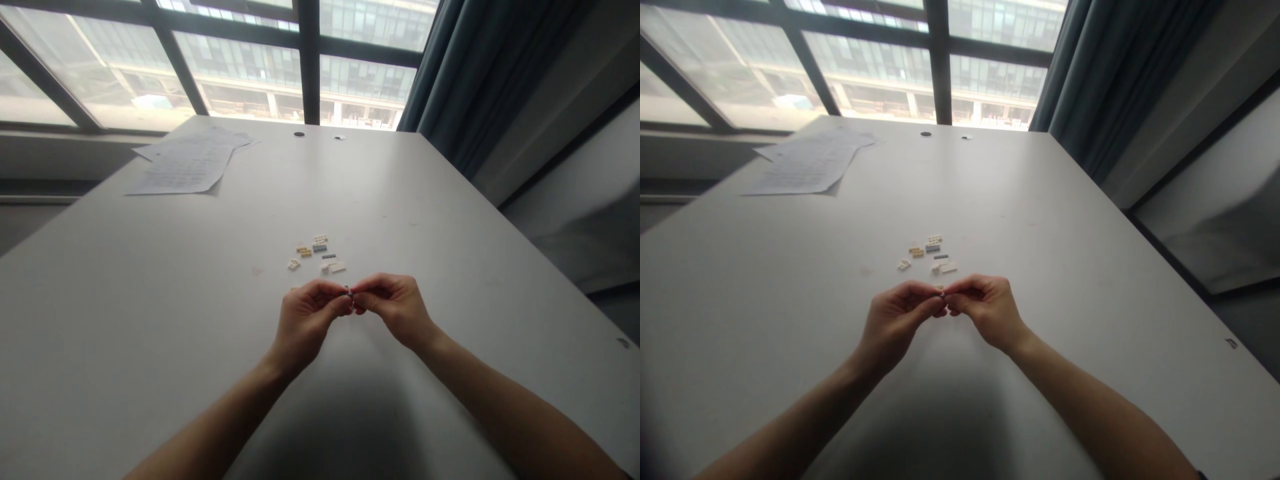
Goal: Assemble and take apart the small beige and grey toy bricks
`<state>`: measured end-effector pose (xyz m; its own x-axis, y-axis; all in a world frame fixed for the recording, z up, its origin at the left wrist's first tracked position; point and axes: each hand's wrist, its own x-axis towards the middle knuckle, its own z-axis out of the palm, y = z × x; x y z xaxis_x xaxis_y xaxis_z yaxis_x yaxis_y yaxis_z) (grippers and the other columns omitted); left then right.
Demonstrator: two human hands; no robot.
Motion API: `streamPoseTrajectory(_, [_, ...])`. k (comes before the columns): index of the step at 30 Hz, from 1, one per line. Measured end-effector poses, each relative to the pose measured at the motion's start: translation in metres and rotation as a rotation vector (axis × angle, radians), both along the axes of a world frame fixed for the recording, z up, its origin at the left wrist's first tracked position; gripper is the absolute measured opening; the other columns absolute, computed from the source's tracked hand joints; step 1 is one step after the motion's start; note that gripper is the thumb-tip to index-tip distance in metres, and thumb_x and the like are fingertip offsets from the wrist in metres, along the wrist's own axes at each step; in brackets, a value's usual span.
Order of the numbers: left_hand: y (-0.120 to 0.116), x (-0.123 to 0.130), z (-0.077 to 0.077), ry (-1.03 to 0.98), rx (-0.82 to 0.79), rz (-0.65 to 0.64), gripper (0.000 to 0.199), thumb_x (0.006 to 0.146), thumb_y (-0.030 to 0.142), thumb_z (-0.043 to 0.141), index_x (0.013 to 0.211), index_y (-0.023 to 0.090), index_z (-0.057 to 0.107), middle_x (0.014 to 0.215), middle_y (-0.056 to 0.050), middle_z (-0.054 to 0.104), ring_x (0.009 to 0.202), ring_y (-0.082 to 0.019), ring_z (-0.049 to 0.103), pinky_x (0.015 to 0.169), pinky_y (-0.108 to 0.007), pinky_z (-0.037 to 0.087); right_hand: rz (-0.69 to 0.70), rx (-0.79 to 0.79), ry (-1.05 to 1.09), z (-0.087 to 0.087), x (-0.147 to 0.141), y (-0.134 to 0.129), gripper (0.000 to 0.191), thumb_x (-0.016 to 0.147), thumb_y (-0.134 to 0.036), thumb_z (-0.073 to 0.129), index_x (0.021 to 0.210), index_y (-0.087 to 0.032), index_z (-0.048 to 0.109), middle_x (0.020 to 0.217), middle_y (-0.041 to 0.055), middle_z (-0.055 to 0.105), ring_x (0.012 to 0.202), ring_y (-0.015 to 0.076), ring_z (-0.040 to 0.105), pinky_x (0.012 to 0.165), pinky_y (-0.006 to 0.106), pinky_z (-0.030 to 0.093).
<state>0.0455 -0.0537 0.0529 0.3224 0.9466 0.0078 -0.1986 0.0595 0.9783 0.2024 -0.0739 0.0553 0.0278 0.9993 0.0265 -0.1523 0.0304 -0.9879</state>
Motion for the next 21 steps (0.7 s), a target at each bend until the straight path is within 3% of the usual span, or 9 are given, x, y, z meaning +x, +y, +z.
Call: streamPoseTrajectory(21, [0.0004,0.0002,-0.0006,0.026,-0.016,0.004,0.012,0.071,0.021,0.073,0.074,0.013,0.066,0.062,-0.003,0.069,0.059,-0.014,0.065,0.059,-0.025,0.053,0.019,-0.073,0.098,-0.0051,0.0026,0.0017,0.009,0.064,-0.021,0.079,0.072,-0.019,0.075,0.061,0.0014,0.070,0.052,0.0133,0.061,0.054,0.029,0.053])
